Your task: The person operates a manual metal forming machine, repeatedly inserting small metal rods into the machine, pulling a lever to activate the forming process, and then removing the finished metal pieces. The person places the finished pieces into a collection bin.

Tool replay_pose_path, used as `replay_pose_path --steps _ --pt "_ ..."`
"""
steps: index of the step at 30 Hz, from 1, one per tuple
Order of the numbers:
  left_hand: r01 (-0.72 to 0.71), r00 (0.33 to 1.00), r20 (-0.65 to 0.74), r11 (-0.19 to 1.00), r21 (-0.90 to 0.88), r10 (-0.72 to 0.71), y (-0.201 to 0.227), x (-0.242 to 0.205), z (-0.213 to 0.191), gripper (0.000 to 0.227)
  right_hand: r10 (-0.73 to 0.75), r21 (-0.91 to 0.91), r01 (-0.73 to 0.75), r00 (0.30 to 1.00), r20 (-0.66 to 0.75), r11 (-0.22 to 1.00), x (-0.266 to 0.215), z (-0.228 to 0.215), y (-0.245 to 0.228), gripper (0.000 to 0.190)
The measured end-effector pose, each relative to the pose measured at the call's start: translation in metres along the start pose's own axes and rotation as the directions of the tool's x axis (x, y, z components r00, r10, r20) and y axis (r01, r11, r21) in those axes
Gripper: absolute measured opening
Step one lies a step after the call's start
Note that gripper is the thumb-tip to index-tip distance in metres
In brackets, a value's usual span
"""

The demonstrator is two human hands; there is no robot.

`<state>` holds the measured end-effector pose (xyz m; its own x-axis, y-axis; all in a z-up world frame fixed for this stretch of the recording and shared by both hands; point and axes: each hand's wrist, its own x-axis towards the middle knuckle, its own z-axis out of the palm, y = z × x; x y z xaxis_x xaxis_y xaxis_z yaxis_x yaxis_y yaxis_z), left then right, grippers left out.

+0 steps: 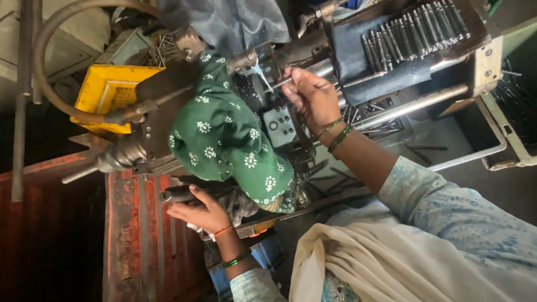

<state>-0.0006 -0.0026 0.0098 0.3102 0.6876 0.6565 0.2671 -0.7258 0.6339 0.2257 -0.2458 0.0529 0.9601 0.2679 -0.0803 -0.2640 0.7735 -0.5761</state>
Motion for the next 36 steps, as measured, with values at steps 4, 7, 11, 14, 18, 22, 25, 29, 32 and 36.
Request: replay_pose_path --steps 4,7,11,14,18,22,25,29,32,36 --pt "-0.002 1.000 0.002 1.000 -0.007 0.002 0.001 -0.001 -0.001 0.050 -0.011 -0.131 0.014 1.000 0.024 0.991 -0.001 0.002 0.013 0.025" --pt "-0.005 1.000 -0.006 1.000 -0.009 0.005 0.000 -0.001 0.000 0.052 -0.305 -0.657 0.469 0.883 0.356 0.591 -0.006 0.003 0.013 0.042" --pt "0.067 0.998 0.000 0.998 0.004 -0.067 -0.005 -0.003 0.003 0.055 -0.003 -0.617 0.332 0.882 0.471 0.713 -0.013 0.002 0.000 0.066" --pt "0.010 1.000 -0.003 1.000 0.020 -0.010 -0.013 -0.007 0.004 0.061 0.068 -0.675 0.369 0.847 0.527 0.639 -0.018 0.000 -0.011 0.070" --pt "0.053 0.999 -0.007 0.995 0.084 -0.052 -0.025 -0.010 0.007 0.064 0.092 -0.682 0.478 0.779 0.621 0.553 -0.024 -0.008 -0.016 0.070" --pt "0.003 1.000 -0.030 0.996 0.089 0.000 -0.025 -0.008 0.008 0.065 0.106 -0.666 0.525 0.738 0.666 0.529 -0.026 -0.019 -0.016 0.069" --pt "-0.008 0.999 -0.031 0.999 0.044 0.010 -0.016 -0.008 0.007 0.062 0.098 -0.637 0.556 0.708 0.699 0.534 -0.025 -0.025 -0.015 0.069" --pt "-0.015 1.000 -0.027 1.000 -0.001 0.015 -0.004 -0.006 0.005 0.062 0.110 -0.654 0.531 0.725 0.679 0.538 -0.025 -0.025 -0.015 0.071" --pt "0.001 1.000 -0.022 1.000 0.028 -0.001 -0.001 -0.006 0.004 0.069 0.124 -0.666 0.529 0.728 0.675 0.526 -0.025 -0.025 -0.017 0.074" --pt "-0.025 0.999 -0.031 0.997 0.080 0.028 -0.006 -0.007 0.006 0.074 0.137 -0.675 0.520 0.731 0.669 0.524 -0.025 -0.025 -0.019 0.078"
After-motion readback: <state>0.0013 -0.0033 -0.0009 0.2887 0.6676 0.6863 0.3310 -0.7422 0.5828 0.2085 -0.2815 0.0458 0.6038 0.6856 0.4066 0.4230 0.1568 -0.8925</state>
